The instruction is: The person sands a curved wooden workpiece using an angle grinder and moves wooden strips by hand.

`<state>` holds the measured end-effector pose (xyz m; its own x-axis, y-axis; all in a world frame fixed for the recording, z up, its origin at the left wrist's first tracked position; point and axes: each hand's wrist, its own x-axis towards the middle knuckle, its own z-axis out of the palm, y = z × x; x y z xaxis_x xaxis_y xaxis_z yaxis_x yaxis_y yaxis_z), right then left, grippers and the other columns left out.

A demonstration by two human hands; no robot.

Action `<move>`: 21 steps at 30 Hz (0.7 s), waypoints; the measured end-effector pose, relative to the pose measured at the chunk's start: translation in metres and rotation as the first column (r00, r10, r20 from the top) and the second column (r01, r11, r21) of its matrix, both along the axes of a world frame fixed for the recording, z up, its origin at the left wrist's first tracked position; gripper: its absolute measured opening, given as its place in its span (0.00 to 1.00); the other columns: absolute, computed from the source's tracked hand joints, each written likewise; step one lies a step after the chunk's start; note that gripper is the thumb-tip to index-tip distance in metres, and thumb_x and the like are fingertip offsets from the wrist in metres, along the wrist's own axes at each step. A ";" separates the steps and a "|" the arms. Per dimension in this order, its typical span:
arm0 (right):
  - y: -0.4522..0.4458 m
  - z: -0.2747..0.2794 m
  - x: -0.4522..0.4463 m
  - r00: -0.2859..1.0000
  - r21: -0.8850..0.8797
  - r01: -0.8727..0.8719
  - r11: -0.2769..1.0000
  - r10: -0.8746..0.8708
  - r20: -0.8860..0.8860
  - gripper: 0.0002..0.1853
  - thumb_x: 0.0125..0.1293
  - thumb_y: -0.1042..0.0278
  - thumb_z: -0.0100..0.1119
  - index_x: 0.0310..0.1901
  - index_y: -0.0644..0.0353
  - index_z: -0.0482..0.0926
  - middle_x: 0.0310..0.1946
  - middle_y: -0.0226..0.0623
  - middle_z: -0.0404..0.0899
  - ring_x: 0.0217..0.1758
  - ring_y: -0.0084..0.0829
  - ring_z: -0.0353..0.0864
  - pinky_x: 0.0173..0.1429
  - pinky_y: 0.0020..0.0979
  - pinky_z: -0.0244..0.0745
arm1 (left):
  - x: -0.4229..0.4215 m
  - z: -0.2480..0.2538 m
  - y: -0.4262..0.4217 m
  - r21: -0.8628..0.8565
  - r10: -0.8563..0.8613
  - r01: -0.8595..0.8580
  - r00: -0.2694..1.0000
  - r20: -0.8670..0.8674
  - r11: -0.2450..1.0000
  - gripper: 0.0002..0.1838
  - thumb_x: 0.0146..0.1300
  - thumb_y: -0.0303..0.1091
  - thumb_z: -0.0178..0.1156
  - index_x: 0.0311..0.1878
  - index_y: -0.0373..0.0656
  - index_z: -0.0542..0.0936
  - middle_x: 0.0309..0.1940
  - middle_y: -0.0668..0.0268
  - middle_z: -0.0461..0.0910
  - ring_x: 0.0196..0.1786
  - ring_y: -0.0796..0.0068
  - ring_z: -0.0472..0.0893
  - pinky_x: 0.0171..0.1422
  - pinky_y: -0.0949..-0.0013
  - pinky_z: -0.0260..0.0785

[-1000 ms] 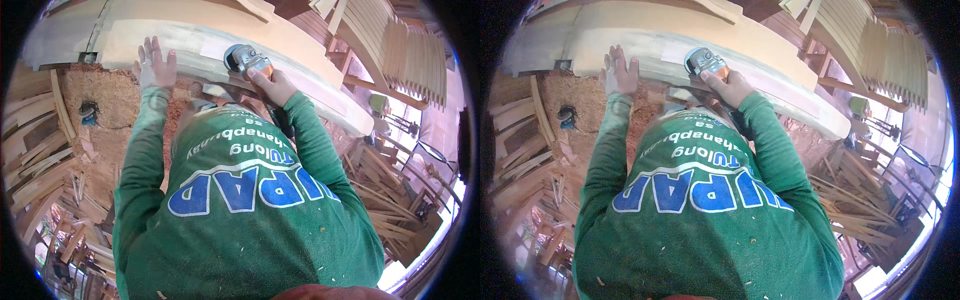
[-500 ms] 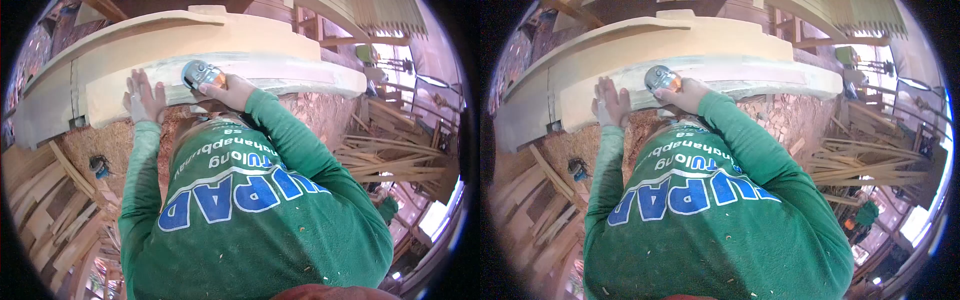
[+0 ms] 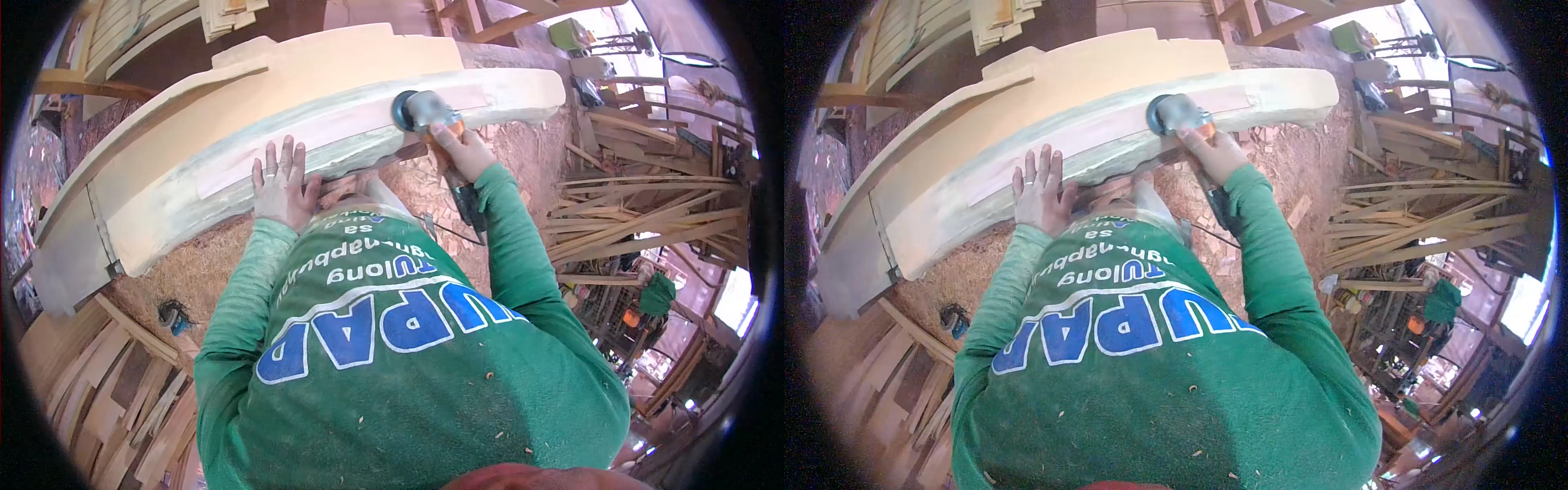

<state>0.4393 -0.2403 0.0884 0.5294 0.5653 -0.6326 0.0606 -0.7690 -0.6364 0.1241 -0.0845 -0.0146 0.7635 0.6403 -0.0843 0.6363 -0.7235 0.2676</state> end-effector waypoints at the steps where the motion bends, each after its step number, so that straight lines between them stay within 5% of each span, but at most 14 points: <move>1: -0.011 -0.005 0.022 0.997 -0.073 -0.023 0.997 0.029 0.072 0.47 0.68 0.23 0.63 0.61 0.71 0.84 0.51 0.48 0.88 0.54 0.38 0.87 0.61 0.37 0.80 | 0.011 0.003 -0.004 -0.006 -0.017 0.017 1.000 -0.024 1.000 0.39 0.77 0.57 0.56 0.84 0.48 0.65 0.87 0.60 0.57 0.88 0.46 0.54 0.89 0.36 0.39; 4: -0.036 -0.028 0.071 0.978 -0.085 0.067 0.994 -0.048 0.203 0.50 0.68 0.22 0.63 0.60 0.75 0.83 0.51 0.49 0.88 0.55 0.38 0.87 0.62 0.36 0.80 | 0.037 0.001 -0.014 -0.022 -0.043 0.043 0.999 -0.003 0.999 0.38 0.77 0.53 0.58 0.84 0.47 0.66 0.87 0.58 0.59 0.88 0.44 0.55 0.89 0.36 0.40; 8: -0.087 -0.066 0.157 0.973 -0.007 0.203 0.979 -0.200 0.117 0.54 0.67 0.21 0.63 0.63 0.79 0.80 0.55 0.50 0.87 0.56 0.37 0.86 0.65 0.34 0.78 | 0.065 -0.004 -0.025 -0.011 -0.044 0.044 0.999 0.027 0.999 0.37 0.76 0.54 0.58 0.82 0.48 0.68 0.86 0.60 0.60 0.88 0.46 0.56 0.89 0.36 0.40; 11: -0.081 -0.030 0.169 0.981 0.067 0.183 0.981 -0.187 0.059 0.54 0.68 0.23 0.63 0.65 0.80 0.78 0.56 0.49 0.86 0.57 0.35 0.85 0.64 0.33 0.78 | 0.069 -0.002 -0.026 -0.021 -0.031 0.033 0.997 0.077 0.999 0.36 0.74 0.50 0.60 0.82 0.49 0.69 0.86 0.60 0.61 0.87 0.47 0.58 0.89 0.37 0.41; 14: -0.086 -0.071 0.199 0.989 0.022 0.150 0.989 -0.149 -0.006 0.39 0.76 0.32 0.61 0.63 0.69 0.80 0.46 0.38 0.86 0.43 0.26 0.85 0.47 0.29 0.82 | 0.056 -0.012 -0.018 -0.026 0.011 -0.008 0.991 0.134 1.000 0.34 0.74 0.49 0.60 0.81 0.51 0.70 0.85 0.62 0.64 0.86 0.50 0.60 0.89 0.39 0.43; 15: -0.062 -0.044 0.171 0.996 -0.007 0.090 0.996 -0.090 -0.026 0.41 0.76 0.30 0.60 0.61 0.71 0.80 0.45 0.39 0.86 0.41 0.28 0.86 0.46 0.32 0.83 | 0.047 -0.016 -0.015 -0.010 0.044 -0.043 0.988 0.149 0.999 0.33 0.75 0.48 0.59 0.81 0.52 0.71 0.84 0.63 0.64 0.86 0.52 0.60 0.89 0.40 0.43; 18: -0.022 -0.045 0.138 0.999 -0.022 -0.044 0.999 0.044 0.020 0.55 0.69 0.23 0.62 0.65 0.83 0.76 0.54 0.50 0.86 0.56 0.35 0.85 0.62 0.31 0.79 | 0.010 -0.019 -0.002 0.056 0.184 -0.190 0.978 0.099 0.980 0.31 0.77 0.49 0.55 0.81 0.55 0.71 0.84 0.67 0.65 0.86 0.56 0.61 0.89 0.41 0.43; 21: 0.007 -0.059 0.109 0.989 -0.092 -0.141 0.986 0.145 0.037 0.56 0.69 0.22 0.61 0.65 0.83 0.76 0.54 0.52 0.86 0.58 0.38 0.85 0.63 0.33 0.78 | -0.041 -0.034 0.016 0.108 0.331 -0.330 0.944 0.011 0.938 0.32 0.80 0.54 0.49 0.83 0.59 0.68 0.86 0.72 0.63 0.87 0.61 0.61 0.90 0.41 0.40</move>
<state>0.5485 -0.2337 0.0294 0.4748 0.5796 -0.6623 0.2001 -0.8039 -0.5601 0.0833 -0.0686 -0.0487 0.5068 0.8620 -0.0059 0.8461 -0.4961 0.1948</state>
